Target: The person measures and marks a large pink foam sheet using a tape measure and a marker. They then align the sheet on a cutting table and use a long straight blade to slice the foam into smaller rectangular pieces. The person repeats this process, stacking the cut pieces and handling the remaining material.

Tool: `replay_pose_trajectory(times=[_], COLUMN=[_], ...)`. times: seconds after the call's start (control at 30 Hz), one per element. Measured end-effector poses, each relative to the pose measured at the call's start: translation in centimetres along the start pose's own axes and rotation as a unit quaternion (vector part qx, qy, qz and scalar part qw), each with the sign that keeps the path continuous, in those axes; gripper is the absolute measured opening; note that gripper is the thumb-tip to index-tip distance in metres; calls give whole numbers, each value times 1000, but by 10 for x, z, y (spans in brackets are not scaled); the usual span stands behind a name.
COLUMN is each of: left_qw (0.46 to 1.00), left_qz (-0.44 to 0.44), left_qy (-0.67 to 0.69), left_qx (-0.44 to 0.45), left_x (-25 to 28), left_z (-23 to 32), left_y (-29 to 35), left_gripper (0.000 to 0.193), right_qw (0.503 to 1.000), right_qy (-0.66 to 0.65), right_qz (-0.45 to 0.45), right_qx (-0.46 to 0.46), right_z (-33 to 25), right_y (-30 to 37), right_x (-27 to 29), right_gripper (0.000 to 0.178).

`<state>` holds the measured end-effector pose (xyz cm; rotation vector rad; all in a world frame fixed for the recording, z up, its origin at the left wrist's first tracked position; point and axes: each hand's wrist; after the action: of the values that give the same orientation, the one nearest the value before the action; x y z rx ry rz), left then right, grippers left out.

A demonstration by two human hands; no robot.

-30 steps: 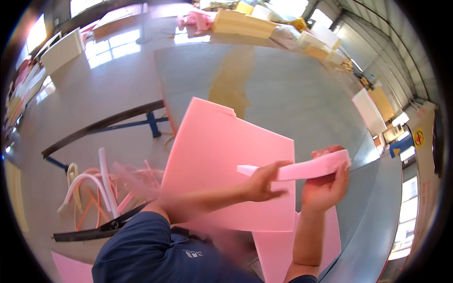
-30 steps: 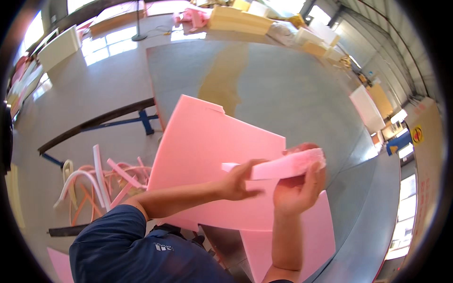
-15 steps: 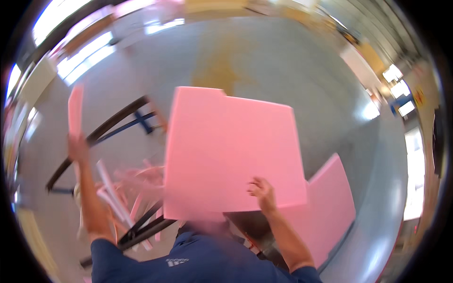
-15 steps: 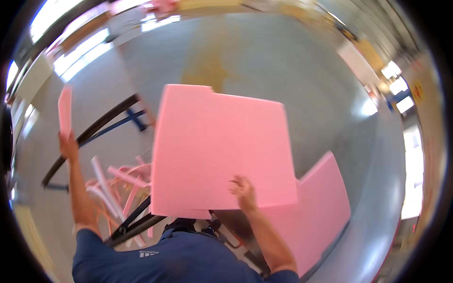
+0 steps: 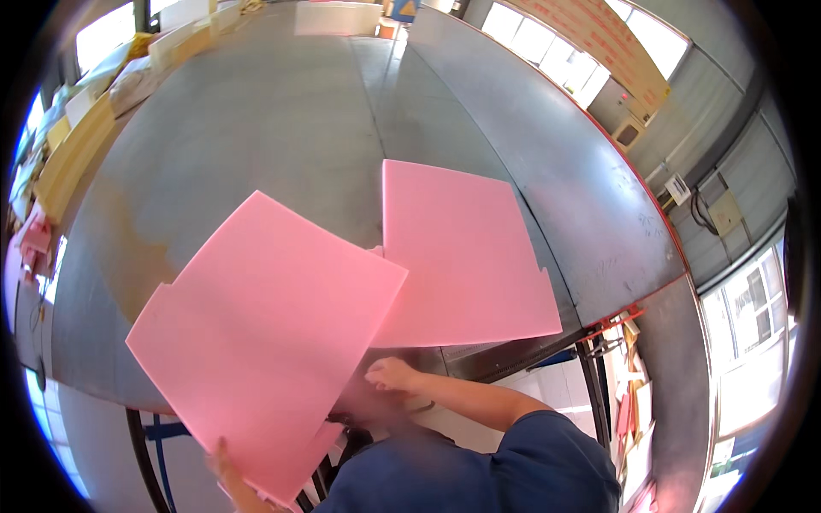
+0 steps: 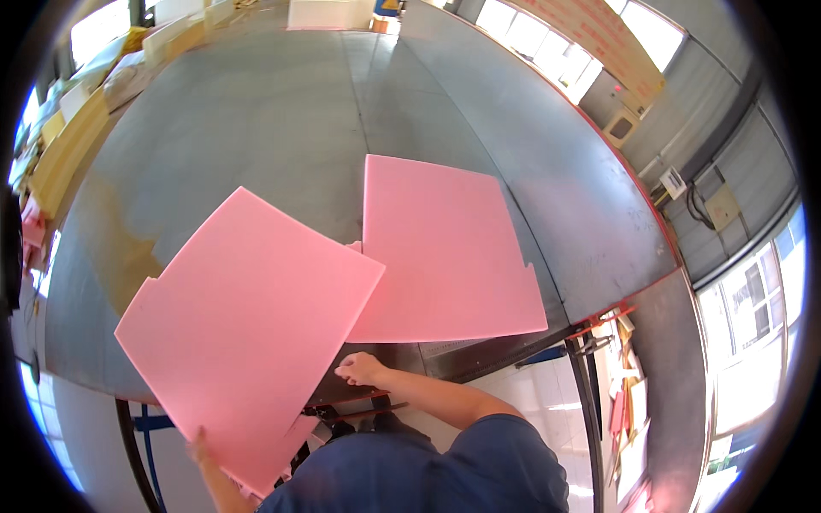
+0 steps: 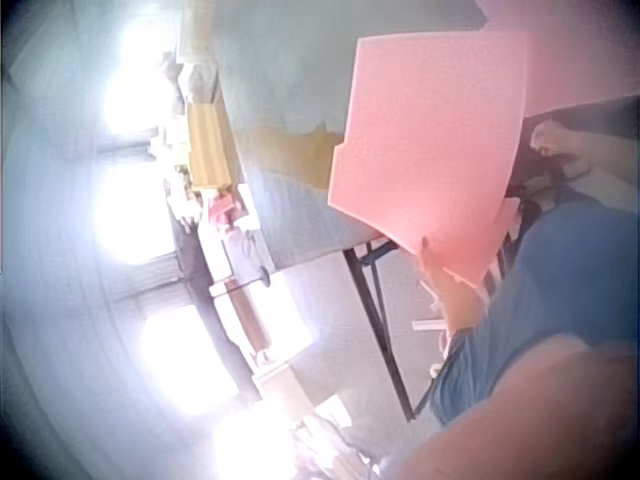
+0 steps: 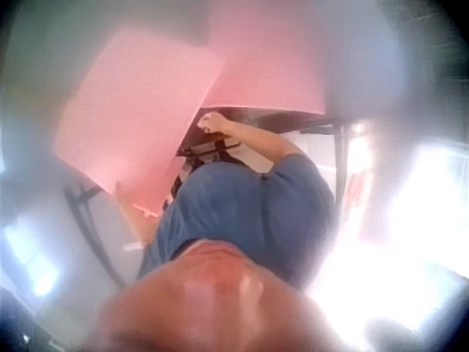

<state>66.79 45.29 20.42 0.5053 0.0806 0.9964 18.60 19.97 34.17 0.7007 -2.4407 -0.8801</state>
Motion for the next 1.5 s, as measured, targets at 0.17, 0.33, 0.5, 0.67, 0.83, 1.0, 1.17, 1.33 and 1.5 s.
replay_pose_trajectory(times=[0.17, 0.33, 0.5, 0.67, 0.83, 1.0, 1.17, 1.33, 1.5], left_qw=[965, 872, 865, 823, 898, 922, 989, 876, 708], left_qz=[136, 349, 357, 451, 146, 50, -88, -410, -413], left_qy=[-24, -194, -193, -277, -413, -373, -98, 244, 551], left_qx=[-225, -284, -296, -205, -44, -88, -71, 72, 157], left_x=[77, 252, 197, 156, 195, 89, -67, -284, -343], left_z=[187, 278, 335, 280, 193, 79, 66, 107, 256], left_y=[-36, -137, -130, -180, -248, -243, -203, 18, 145], left_gripper=[61, 67, 77, 80, 81, 69, 58, 82, 106], right_qw=[937, 810, 702, 598, 693, 721, 740, 699, 836], right_qy=[-249, -459, -612, -703, -603, -501, -407, -242, -258], right_qz=[170, 310, 354, 385, 381, 420, 292, 301, 152], right_qx=[-175, -191, -82, -29, 108, 231, 449, 602, 460], right_z=[113, 163, 149, 89, -39, -191, -344, -326, -206], right_y=[-35, -60, -84, -91, -78, -29, 40, 190, 247], right_x=[59, 93, 118, 141, 212, 288, 285, 291, 365], right_gripper=[31, 54, 42, 24, 18, 36, 25, 39, 50])
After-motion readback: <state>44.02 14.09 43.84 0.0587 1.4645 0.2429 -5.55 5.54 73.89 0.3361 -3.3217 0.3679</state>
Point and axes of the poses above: each hand's wrist, its own y-axis away from the middle knuckle, its own x-axis out of the back of the hand, z = x × y, and after that the axes turned 2 degrees about y, right-handed
